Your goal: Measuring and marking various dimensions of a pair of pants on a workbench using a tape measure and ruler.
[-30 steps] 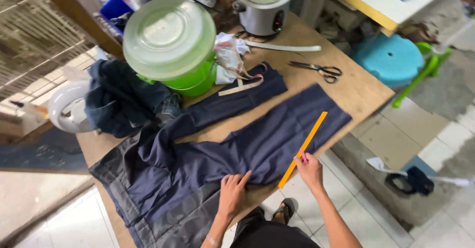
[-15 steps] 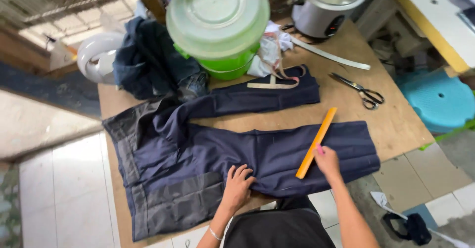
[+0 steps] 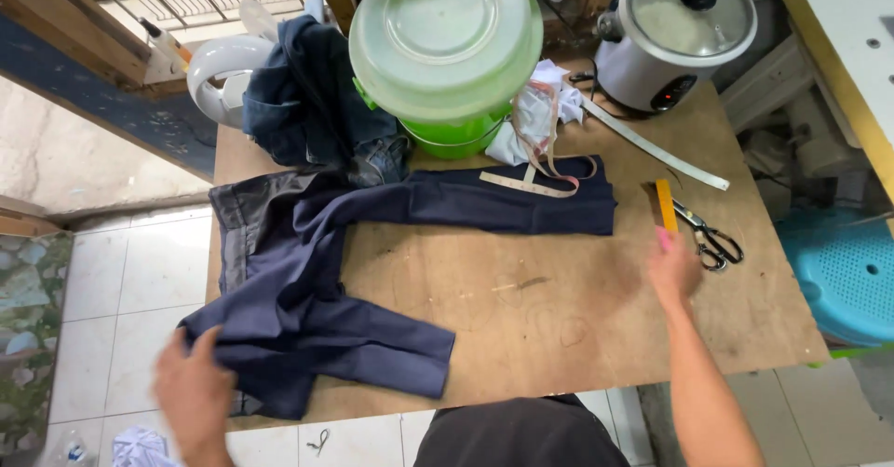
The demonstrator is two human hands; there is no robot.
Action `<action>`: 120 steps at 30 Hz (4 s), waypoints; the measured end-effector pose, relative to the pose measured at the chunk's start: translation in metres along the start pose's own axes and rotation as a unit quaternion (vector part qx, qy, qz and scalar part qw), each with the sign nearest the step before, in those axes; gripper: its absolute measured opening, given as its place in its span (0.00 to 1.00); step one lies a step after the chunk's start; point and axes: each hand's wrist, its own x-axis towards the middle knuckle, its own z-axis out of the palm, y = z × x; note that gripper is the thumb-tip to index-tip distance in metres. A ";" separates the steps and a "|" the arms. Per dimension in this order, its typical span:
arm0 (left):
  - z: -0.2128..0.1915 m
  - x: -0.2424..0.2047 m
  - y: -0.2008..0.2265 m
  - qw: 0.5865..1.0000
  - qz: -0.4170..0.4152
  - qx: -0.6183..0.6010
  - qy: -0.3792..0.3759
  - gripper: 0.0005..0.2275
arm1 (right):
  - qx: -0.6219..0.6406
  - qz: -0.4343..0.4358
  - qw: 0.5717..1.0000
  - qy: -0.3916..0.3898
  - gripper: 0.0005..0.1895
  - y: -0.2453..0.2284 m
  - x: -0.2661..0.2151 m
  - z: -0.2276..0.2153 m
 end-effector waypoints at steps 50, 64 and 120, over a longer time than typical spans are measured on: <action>0.070 -0.024 0.339 0.879 0.377 -0.250 -0.149 0.27 | 0.184 -0.239 0.926 -0.225 0.17 -0.176 -0.021 0.102; 0.084 0.003 0.253 0.922 0.286 -0.042 -0.256 0.41 | -0.047 -0.318 0.947 0.015 0.23 -0.051 -0.046 0.031; -0.056 0.031 0.446 0.825 0.369 -0.418 -0.093 0.14 | -0.241 -0.179 0.906 -0.298 0.05 0.029 -0.008 -0.044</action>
